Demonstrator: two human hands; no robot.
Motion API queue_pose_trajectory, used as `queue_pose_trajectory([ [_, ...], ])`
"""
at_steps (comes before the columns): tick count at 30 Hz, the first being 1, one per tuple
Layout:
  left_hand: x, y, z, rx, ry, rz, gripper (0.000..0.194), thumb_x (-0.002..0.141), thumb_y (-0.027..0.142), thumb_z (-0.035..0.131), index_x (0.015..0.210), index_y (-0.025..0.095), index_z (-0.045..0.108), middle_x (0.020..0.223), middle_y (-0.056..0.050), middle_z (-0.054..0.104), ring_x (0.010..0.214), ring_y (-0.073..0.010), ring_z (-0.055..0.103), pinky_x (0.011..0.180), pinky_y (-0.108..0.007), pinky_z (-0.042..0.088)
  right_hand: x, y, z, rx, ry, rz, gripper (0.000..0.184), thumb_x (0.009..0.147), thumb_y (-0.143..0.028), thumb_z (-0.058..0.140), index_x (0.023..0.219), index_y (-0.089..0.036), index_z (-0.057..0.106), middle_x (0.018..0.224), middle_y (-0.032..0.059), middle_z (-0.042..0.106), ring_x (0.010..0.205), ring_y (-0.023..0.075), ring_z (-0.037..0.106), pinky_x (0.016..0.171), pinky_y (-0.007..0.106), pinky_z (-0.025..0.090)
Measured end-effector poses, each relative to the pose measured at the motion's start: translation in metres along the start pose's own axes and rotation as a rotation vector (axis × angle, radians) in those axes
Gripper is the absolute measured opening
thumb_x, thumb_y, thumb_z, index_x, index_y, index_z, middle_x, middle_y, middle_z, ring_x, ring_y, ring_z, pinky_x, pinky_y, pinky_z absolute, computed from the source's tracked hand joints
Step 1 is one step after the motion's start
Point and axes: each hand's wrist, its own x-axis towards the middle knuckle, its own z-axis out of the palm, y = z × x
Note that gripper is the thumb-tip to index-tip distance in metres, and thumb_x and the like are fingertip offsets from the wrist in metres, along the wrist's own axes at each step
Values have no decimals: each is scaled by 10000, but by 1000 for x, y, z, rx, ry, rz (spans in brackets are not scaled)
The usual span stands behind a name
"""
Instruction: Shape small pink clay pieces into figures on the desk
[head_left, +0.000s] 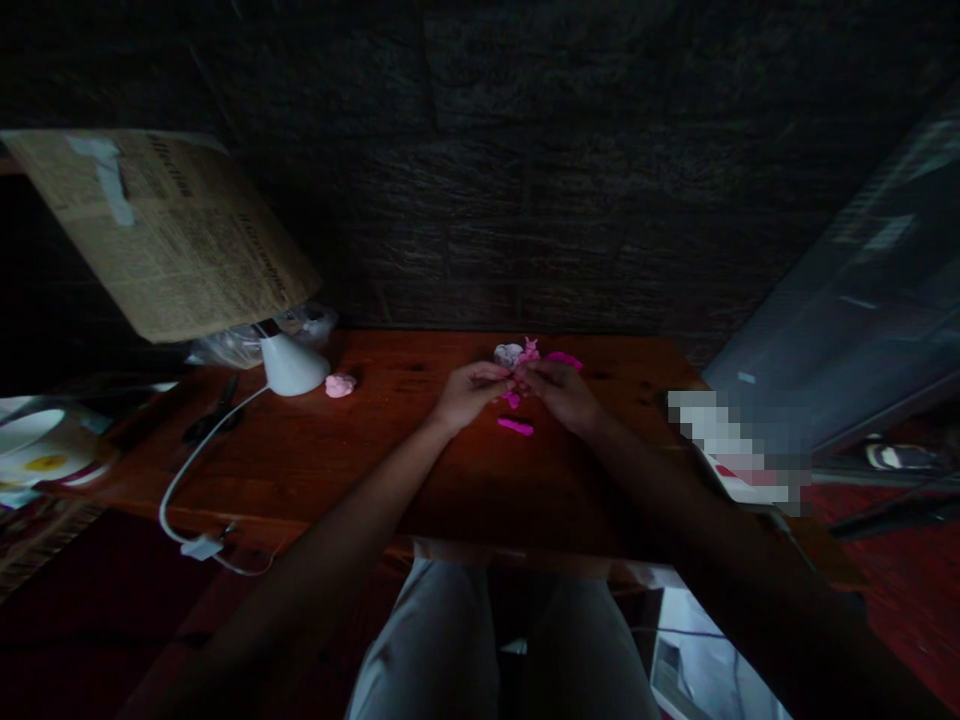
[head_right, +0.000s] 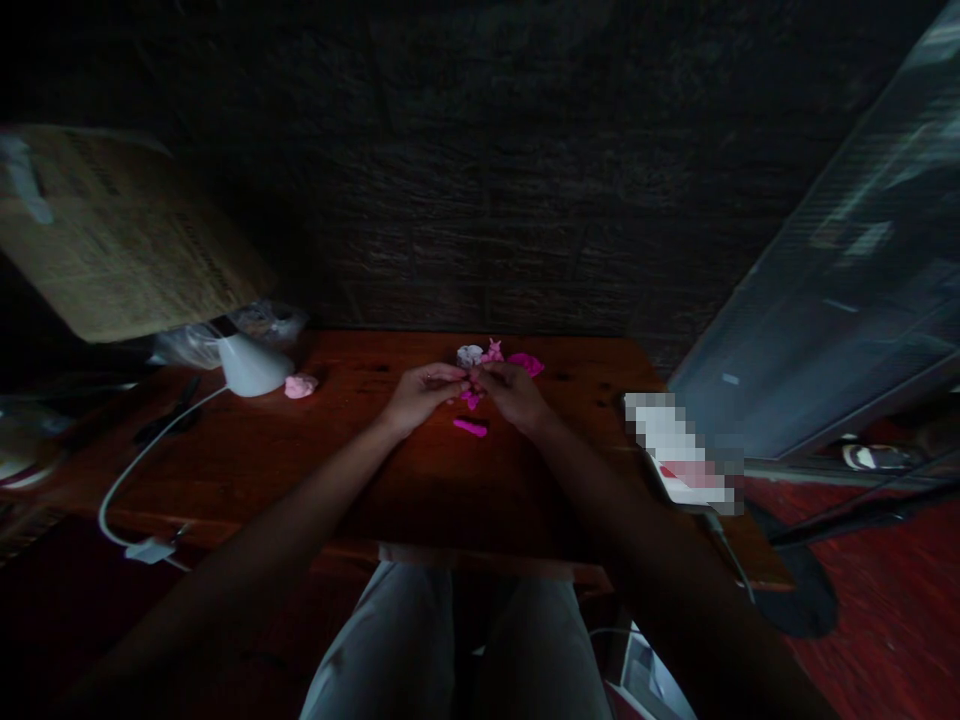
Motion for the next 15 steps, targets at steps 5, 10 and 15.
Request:
queue_pose_trajectory([
  [5,0,0,1,-12,-7,11,327,605,306,863,836,131,711,828,-54,752,743,-148,678,750,-304,539,-2,-4,0,13,-15,0,376,704,-560,784,780,-194,740,742,14,703,705,145,628,733,307,513],
  [10,-1,-1,-1,-2,-6,-6,344,611,336,858,853,136,716,866,-66,759,771,-158,687,728,-294,533,-1,1,2,223,51,108,403,547,-431,913,856,-224,758,766,4,745,697,149,675,730,326,560],
  [15,0,0,-2,31,8,-30,368,644,367,839,909,141,722,900,-76,759,792,-170,693,714,-299,529,0,1,-1,281,75,151,364,520,-354,933,816,-214,773,804,12,761,748,148,705,806,331,574],
])
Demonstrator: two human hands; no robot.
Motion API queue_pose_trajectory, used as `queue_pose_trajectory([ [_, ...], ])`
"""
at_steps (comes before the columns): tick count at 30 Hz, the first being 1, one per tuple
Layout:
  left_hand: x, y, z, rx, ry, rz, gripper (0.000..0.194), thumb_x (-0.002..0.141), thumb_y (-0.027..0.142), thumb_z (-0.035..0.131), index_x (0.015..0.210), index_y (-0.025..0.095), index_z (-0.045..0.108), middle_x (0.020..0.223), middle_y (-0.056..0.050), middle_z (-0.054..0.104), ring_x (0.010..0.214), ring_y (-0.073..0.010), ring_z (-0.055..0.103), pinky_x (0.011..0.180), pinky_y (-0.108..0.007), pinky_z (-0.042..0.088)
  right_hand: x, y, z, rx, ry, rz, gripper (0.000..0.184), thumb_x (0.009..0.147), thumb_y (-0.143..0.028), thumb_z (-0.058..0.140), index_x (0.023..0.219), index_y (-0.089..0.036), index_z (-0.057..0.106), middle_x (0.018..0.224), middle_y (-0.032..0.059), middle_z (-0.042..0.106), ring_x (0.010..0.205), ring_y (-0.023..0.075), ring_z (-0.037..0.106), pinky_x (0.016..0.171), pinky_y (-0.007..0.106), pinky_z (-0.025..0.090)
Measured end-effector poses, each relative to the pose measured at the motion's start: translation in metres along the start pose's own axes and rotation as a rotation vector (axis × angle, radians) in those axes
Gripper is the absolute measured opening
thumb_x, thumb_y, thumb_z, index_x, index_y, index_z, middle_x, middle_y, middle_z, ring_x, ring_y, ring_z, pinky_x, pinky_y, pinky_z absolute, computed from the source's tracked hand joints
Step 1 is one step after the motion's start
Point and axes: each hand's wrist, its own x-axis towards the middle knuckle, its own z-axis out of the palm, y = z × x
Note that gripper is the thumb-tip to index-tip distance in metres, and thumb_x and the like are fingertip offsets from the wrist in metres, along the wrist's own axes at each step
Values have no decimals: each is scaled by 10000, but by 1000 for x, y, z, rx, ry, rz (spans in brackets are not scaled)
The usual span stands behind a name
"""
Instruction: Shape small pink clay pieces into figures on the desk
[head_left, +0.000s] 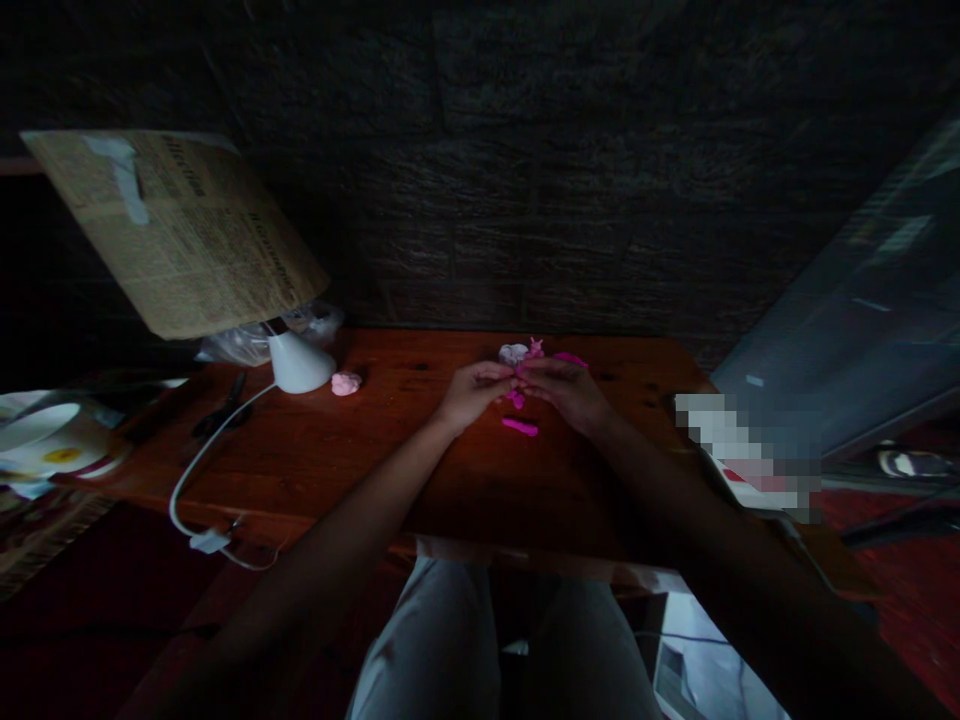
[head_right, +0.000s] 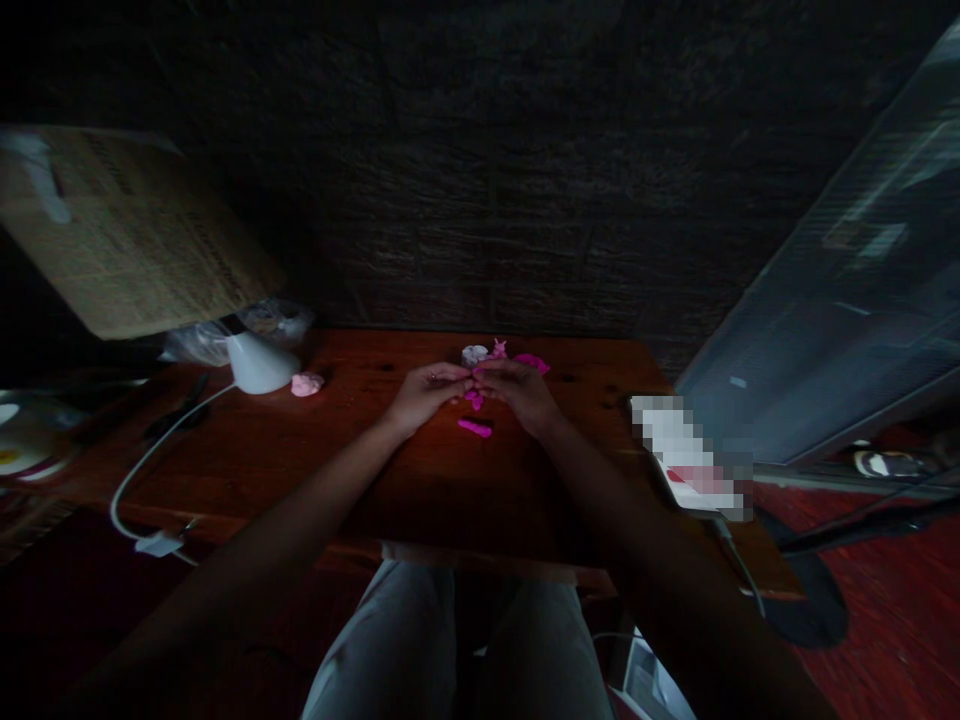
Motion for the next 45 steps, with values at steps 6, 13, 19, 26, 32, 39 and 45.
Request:
queue_pose_trajectory([
  [6,1,0,0,-2,29,-9,342,664,380,831,881,140,721,825,-56,746,711,-133,665,653,-260,502,-1,-3,-1,-11,28,35,390,512,-316,934,855,-209,781,793,12,758,743,139,687,779,308,550],
  [13,3,-4,-1,16,17,49,331,653,372,843,850,139,713,749,-26,724,619,-102,609,607,-237,472,-2,-11,2,-82,40,-113,368,525,-313,915,855,-228,775,725,-12,734,661,135,627,719,324,505],
  [19,-7,6,-1,235,-254,156,265,735,373,790,836,135,729,825,-60,743,726,-139,651,710,-265,495,-4,-14,4,-97,48,-132,332,532,-331,896,831,-228,791,710,-5,730,667,147,627,730,347,505],
  [26,-9,10,-10,573,-594,351,277,792,414,757,942,182,781,915,-90,735,778,-164,643,698,-268,464,0,-9,-5,-66,97,-89,253,560,-313,885,786,-239,798,849,19,762,791,165,655,774,336,512],
  [32,-10,15,-11,551,-654,315,227,820,382,734,899,173,777,878,-86,728,758,-153,625,705,-265,464,-2,-13,-4,-64,106,-34,304,552,-286,896,831,-219,795,862,27,770,810,161,664,724,295,490],
  [39,-10,14,-6,159,-394,75,374,729,422,803,941,127,713,959,-98,749,822,-163,681,734,-283,513,-5,-18,2,-10,38,-65,332,510,-284,915,815,-239,794,840,0,771,756,135,659,735,286,495],
  [45,-9,24,-10,-29,-283,-3,387,728,373,817,1005,123,712,886,-91,755,740,-149,691,685,-285,533,-2,-14,-1,-14,31,-107,330,545,-314,903,845,-240,787,866,18,780,779,162,680,773,329,506],
])
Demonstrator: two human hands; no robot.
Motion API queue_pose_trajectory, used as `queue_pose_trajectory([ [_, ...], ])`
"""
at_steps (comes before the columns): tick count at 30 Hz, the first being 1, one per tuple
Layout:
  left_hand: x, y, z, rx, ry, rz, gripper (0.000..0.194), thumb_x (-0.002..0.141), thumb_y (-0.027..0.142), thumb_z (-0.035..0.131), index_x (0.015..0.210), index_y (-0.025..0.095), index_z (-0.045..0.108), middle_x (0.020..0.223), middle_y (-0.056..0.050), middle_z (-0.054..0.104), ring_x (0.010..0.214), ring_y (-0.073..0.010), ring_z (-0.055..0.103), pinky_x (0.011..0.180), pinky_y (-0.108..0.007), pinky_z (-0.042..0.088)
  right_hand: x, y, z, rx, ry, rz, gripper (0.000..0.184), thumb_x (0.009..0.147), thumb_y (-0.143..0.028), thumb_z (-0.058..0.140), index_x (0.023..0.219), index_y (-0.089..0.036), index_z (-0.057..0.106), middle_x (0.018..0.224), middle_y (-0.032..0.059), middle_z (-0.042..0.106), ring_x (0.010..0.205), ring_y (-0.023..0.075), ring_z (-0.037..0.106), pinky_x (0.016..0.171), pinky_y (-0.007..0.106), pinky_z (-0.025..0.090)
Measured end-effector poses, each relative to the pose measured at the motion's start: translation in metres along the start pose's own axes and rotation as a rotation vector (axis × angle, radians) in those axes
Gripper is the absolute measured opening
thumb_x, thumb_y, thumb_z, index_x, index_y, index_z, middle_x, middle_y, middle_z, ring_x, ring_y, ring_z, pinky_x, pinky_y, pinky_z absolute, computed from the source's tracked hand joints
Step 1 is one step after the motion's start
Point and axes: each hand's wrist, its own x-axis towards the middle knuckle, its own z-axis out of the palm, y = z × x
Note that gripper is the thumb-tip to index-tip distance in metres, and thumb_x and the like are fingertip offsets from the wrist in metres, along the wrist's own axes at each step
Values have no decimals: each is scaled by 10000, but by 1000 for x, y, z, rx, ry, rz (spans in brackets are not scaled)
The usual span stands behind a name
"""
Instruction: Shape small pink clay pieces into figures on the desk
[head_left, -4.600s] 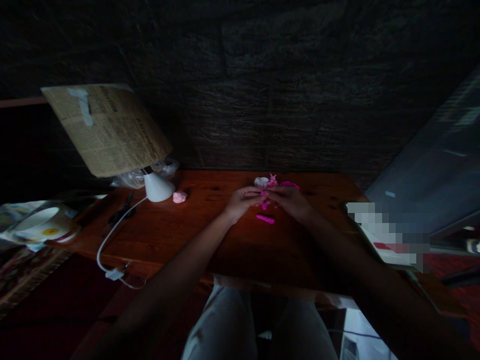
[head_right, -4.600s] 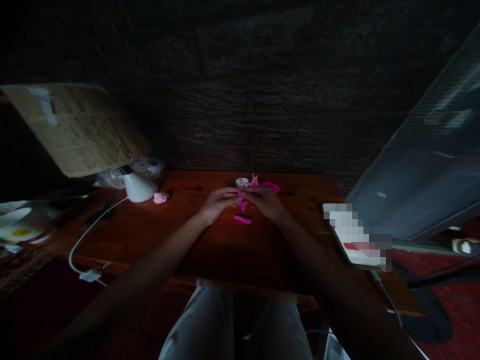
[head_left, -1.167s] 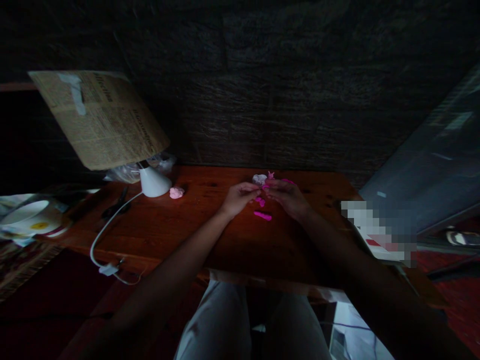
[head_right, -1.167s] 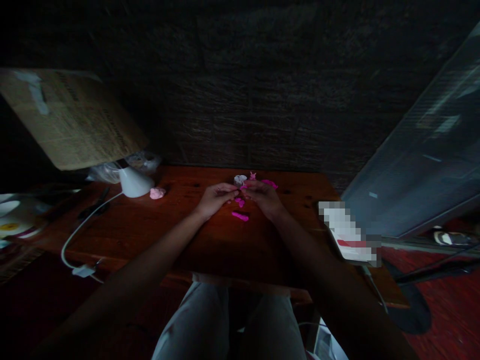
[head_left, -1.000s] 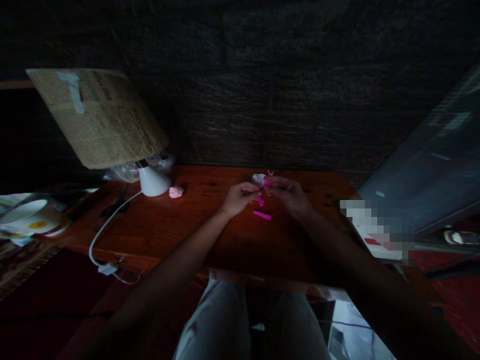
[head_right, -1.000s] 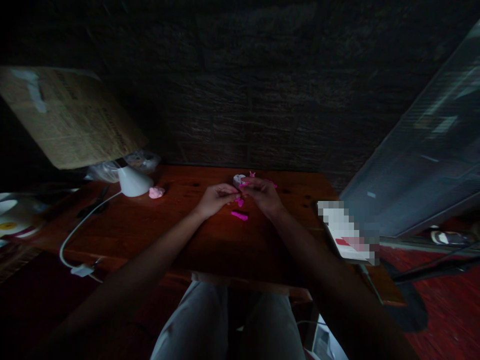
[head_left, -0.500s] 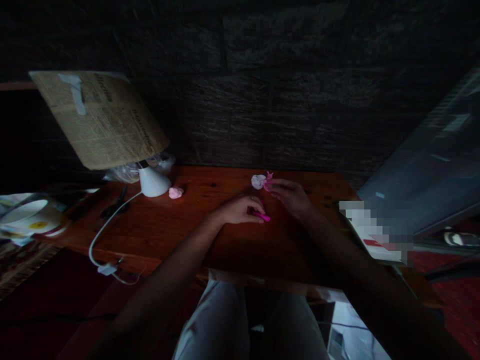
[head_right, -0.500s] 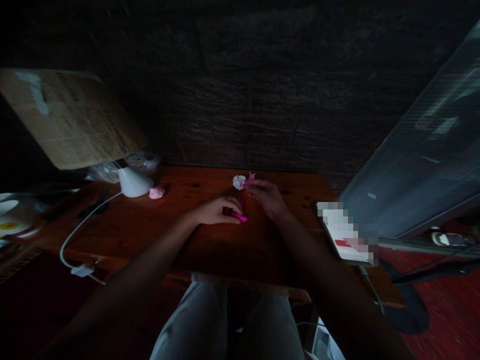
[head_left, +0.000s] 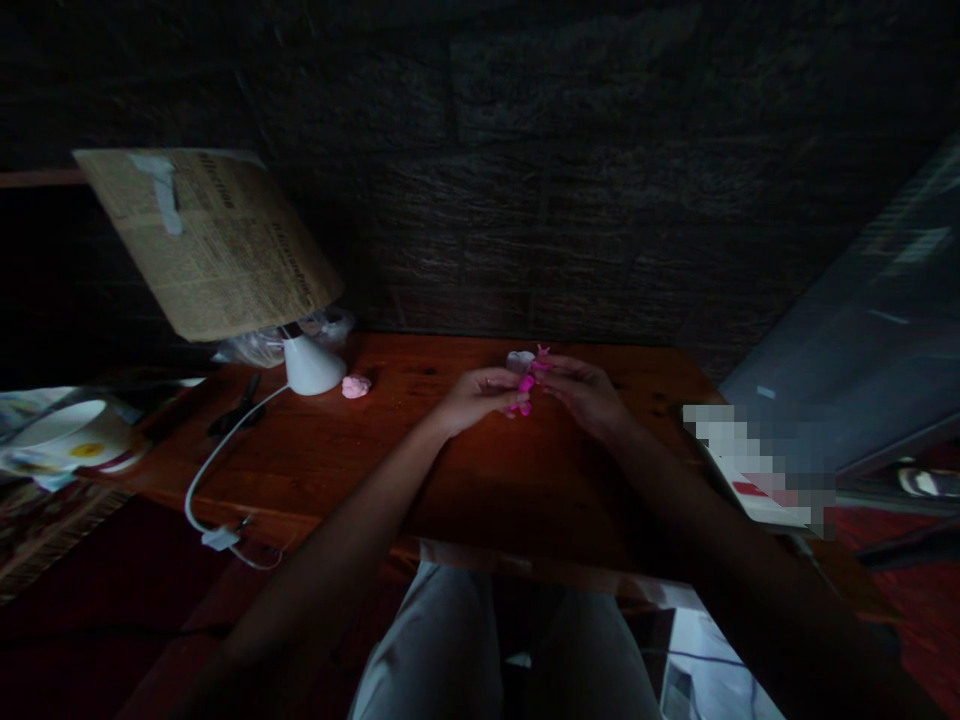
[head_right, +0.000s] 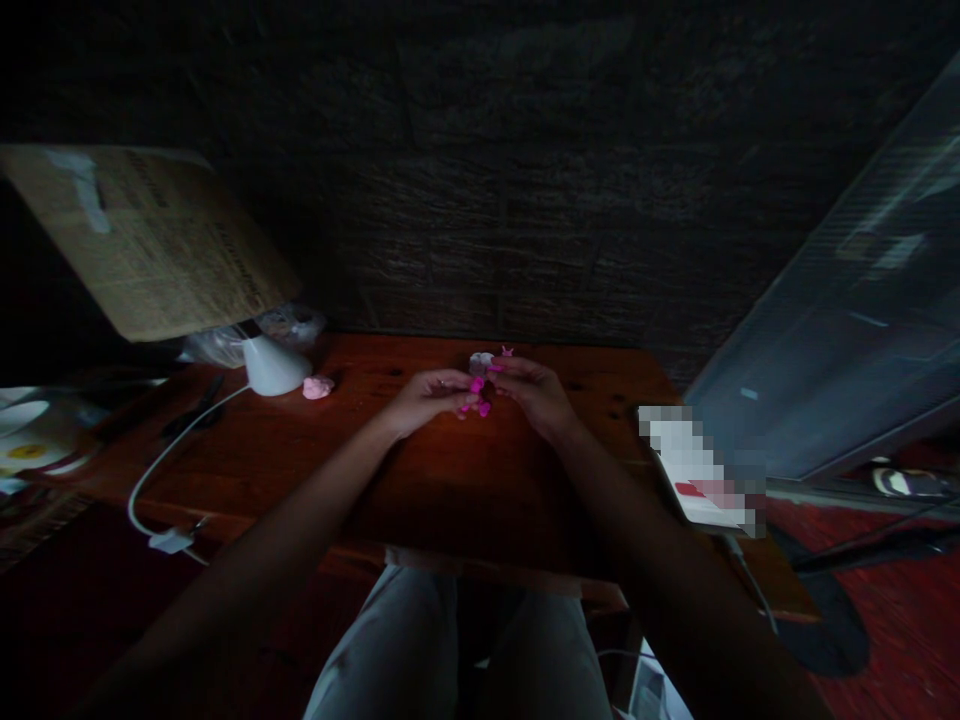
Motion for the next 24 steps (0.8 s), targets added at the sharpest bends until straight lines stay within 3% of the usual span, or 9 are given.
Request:
queue_pose_trajectory([
  [7,2,-2,-2,-149,160,-12,374,630,320,883,917,134,733,878,-55,746,796,-147,702,780,-313,586,-2,-6,1,-125,13,-109,276,588,-303,869,840,-265,764,773,-15,764,701,154,652,731,323,510],
  [10,3,-3,-3,-176,158,-26,366,661,342,863,944,144,743,921,-60,741,838,-152,701,842,-350,594,-3,-5,4,-146,5,-77,296,565,-328,884,819,-261,748,764,-17,760,671,154,644,715,335,521],
  [18,3,-3,-4,-194,147,-7,406,649,359,877,944,132,717,948,-71,729,847,-155,699,840,-350,595,-5,-3,5,-125,-42,-55,283,600,-384,883,828,-245,791,935,36,781,875,212,694,870,398,534],
  [24,4,-6,-2,-204,125,0,434,621,347,898,918,127,672,907,-51,737,843,-151,708,835,-336,593,-4,-2,2,-160,-5,-89,266,621,-397,872,828,-250,796,902,28,781,820,192,682,817,360,536],
])
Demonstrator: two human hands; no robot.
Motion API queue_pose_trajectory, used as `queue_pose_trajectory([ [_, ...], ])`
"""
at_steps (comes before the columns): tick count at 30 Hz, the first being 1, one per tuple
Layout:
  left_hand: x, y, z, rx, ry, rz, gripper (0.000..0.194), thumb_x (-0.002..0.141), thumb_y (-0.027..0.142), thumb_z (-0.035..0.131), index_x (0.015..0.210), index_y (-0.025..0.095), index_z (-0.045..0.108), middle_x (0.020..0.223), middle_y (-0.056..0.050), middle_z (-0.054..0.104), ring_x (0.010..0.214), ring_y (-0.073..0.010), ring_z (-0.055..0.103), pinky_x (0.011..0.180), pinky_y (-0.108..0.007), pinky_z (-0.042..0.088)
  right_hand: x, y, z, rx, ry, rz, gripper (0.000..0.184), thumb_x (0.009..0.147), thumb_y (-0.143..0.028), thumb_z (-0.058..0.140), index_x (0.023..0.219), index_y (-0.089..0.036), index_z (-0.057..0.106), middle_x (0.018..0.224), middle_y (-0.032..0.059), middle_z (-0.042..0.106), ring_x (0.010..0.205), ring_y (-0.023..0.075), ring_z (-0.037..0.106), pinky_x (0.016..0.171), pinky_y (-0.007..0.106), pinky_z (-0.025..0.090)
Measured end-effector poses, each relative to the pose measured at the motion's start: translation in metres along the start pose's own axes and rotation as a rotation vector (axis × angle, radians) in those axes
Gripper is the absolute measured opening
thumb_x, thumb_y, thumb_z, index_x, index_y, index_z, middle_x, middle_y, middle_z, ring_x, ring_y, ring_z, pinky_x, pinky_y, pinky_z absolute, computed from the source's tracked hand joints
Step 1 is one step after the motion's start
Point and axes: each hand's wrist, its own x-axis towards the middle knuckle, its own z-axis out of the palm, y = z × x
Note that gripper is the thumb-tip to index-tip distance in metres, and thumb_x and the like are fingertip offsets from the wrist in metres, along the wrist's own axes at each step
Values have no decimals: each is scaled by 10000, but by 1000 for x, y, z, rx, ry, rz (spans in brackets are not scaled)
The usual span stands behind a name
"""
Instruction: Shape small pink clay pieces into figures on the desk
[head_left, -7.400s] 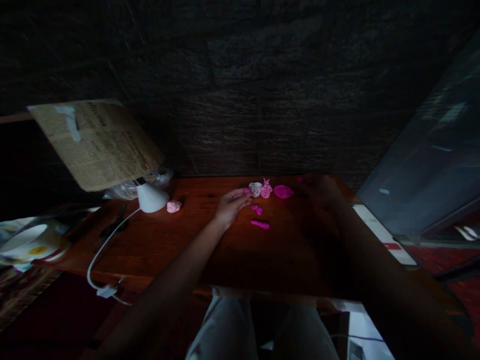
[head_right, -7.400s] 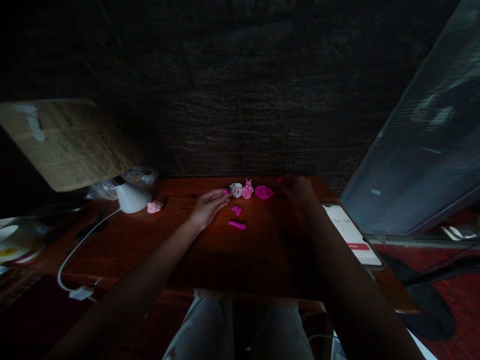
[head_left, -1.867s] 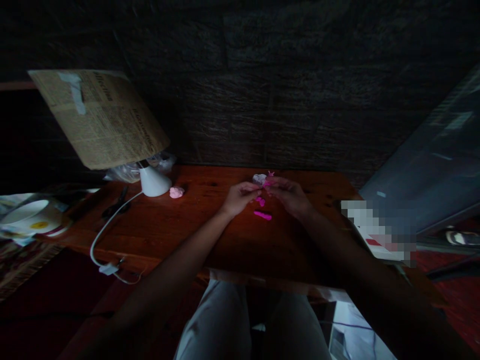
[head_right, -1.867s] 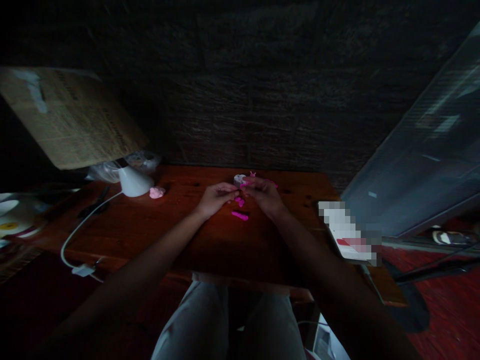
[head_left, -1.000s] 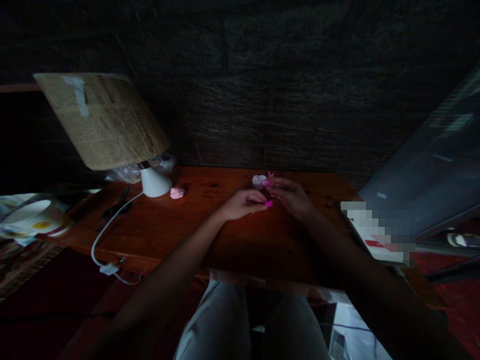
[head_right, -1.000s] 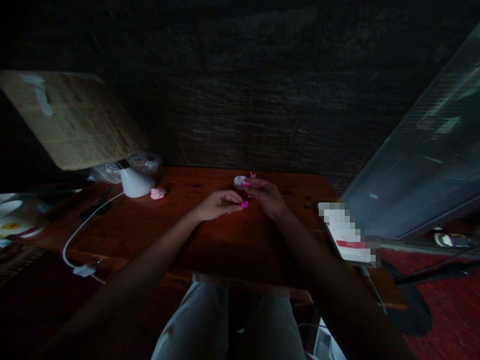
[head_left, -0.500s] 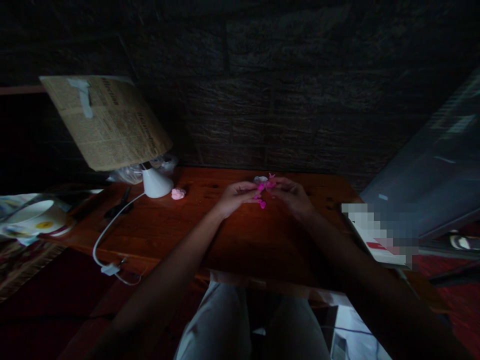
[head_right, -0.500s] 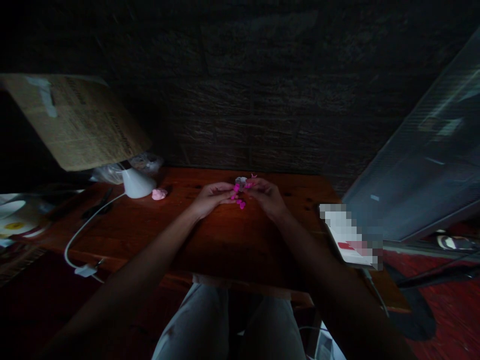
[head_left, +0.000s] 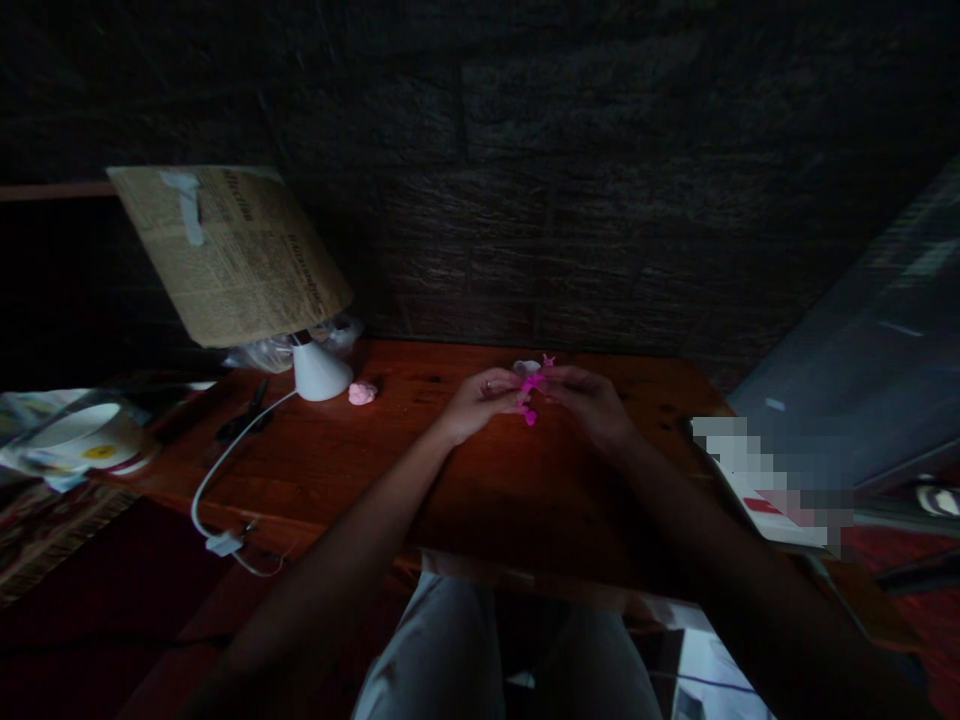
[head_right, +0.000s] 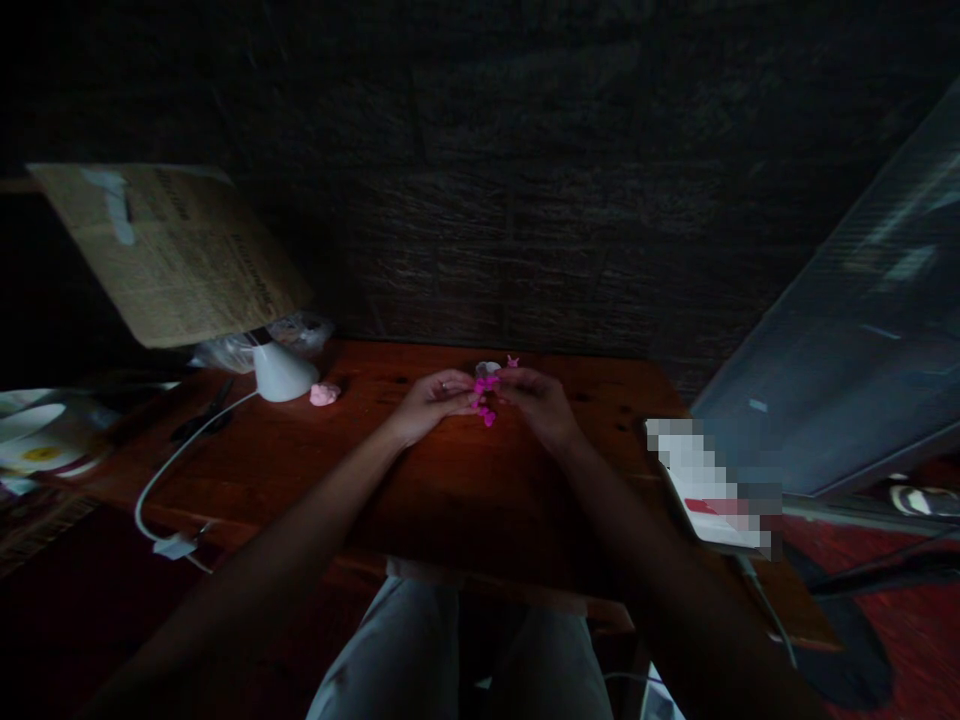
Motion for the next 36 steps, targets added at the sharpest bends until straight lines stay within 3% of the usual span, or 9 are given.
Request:
queue_pose_trajectory([
  [6,-1,1,3,-26,-5,-13,511,640,278,892,1087,148,680,969,-72,756,880,-174,725,856,-356,598,0,-4,2,4,22,19,277,585,-358,889,808,-238,778,841,33,778,791,204,693,790,366,543],
  [16,-1,-2,0,12,13,6,387,670,293,869,994,131,733,994,-88,757,898,-173,718,882,-385,595,-3,-8,7,49,11,48,304,565,-343,903,818,-237,771,854,30,786,782,205,712,817,393,565],
  [23,2,-5,-3,-22,37,-5,492,640,290,887,1079,137,727,1055,-106,758,908,-180,721,887,-384,593,-3,-8,8,70,28,46,313,570,-357,908,820,-232,766,874,26,789,817,199,715,841,376,556],
  [36,2,-6,-3,-8,38,26,416,664,305,870,1021,136,741,1018,-93,764,885,-171,723,855,-364,612,-5,-8,11,129,4,58,302,576,-310,899,830,-225,760,846,19,790,767,181,719,830,377,560],
])
